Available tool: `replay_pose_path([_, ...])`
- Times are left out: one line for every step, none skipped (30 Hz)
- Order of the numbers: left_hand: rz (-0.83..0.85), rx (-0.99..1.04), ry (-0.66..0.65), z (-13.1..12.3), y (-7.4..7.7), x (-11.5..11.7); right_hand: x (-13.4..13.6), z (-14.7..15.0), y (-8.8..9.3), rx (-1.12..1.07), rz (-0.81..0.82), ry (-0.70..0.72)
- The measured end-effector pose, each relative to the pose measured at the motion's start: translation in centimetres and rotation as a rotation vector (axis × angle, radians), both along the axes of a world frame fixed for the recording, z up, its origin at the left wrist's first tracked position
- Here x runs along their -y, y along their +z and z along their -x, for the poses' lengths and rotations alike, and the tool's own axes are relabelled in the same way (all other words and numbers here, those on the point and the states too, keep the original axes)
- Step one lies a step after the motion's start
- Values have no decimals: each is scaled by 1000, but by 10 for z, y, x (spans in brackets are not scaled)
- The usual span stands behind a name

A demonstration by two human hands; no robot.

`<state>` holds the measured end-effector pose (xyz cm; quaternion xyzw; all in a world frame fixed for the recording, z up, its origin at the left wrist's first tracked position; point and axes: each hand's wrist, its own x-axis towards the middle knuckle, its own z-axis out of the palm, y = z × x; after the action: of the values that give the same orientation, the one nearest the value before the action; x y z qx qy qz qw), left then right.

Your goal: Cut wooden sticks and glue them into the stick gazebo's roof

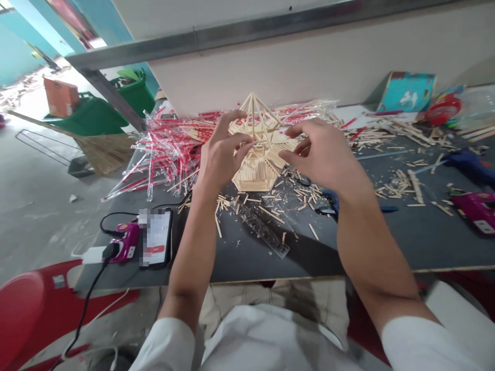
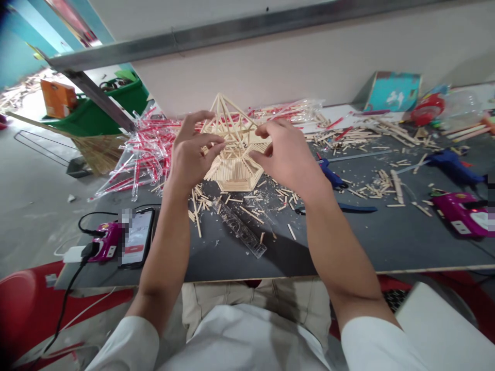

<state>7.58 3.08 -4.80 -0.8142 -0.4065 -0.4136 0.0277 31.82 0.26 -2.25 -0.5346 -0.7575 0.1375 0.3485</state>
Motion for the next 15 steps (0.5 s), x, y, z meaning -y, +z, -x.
replay_pose_path([-23,-6,19,0,5,4,5,-5,4,-8,-10,-10])
replay_pose_path([-44,-11,35,1,10,10,11,-9,7,-20,-19,-20])
replay_pose_path([-55,-17,42,1,15,16,19,-12,9,-43,-25,-25])
replay_pose_path([-49,-29,35,2,19,23,28,-15,10,-77,-28,-22])
replay_pose_path([-23,-50,12,4,22,32,39,-16,8,-122,-22,-6])
replay_pose_path([19,-78,-22,5,23,41,51,-16,5,-176,-5,17])
replay_pose_path([75,-116,-65,6,22,51,63,-15,-1,-229,22,46])
replay_pose_path([126,-149,-101,7,19,62,75,-13,-8,-280,56,75])
replay_pose_path([167,-173,-135,7,14,72,87,-9,-18,-322,93,94])
replay_pose_path([215,-205,-179,7,8,82,96,-5,-29,-350,127,107])
replay_pose_path([253,-234,-230,6,0,92,104,-1,-42,-376,153,116])
replay_pose_path([292,-271,-270,4,-8,99,110,3,-54,-391,179,124])
replay_pose_path([324,-308,-289,2,-16,106,114,7,-67,-394,211,134])
replay_pose_path([337,-346,-298,0,-24,110,117,11,-80,-396,229,134])
replay_pose_path([344,-379,-301,-2,-31,113,118,15,-91,-394,249,132])
